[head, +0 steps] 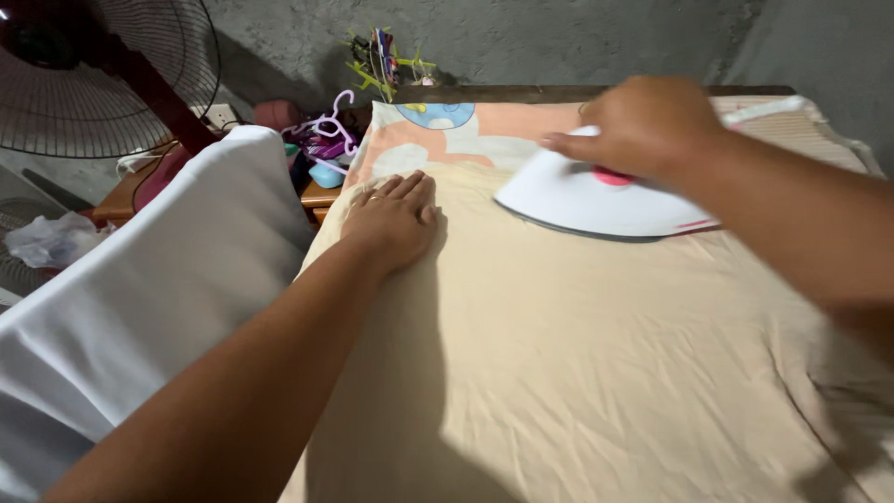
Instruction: The person irons a light-colored t-shirt on a patterned ironing board. They repeatedly smooth the fabric with one hand while moving a white electric iron with the other, then lift and reposition the shirt to continue ironing different areas.
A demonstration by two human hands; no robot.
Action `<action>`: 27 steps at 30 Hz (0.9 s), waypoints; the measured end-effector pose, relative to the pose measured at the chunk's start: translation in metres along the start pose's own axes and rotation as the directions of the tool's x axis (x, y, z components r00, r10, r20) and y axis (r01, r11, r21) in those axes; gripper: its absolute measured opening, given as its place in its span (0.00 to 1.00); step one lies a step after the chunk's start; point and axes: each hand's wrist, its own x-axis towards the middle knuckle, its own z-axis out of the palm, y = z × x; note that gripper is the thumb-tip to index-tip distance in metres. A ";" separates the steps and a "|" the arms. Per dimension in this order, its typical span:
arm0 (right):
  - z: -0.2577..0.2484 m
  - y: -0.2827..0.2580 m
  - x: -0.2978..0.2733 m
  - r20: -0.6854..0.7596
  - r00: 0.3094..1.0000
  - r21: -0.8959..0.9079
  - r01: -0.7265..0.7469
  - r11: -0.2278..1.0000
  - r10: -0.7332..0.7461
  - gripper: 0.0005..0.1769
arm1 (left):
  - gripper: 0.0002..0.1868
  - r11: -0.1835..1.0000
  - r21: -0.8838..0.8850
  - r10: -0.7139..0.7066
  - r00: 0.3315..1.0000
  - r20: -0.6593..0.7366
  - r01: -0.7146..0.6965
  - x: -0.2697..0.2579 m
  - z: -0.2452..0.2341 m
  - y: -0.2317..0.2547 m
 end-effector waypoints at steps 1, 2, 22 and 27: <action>-0.002 -0.014 0.003 0.025 0.999 -0.004 -0.030 1.000 0.030 0.39 | 0.32 1.000 -0.005 0.016 0.999 -0.032 -0.016 0.001 0.002 -0.003; -0.004 -0.030 0.008 0.051 0.997 -0.009 -0.053 0.999 0.054 0.39 | 0.31 1.000 -0.026 0.013 0.998 -0.068 -0.015 0.000 0.005 -0.005; -0.005 -0.008 0.012 0.145 0.955 -0.046 -0.255 0.966 0.259 0.40 | 0.34 1.000 0.002 -0.021 0.998 -0.056 0.021 -0.007 -0.002 -0.003; 0.011 0.080 -0.004 0.121 0.950 -0.185 -0.263 0.947 0.288 0.39 | 0.34 0.999 -0.008 -0.036 0.999 -0.028 0.036 -0.009 -0.002 0.000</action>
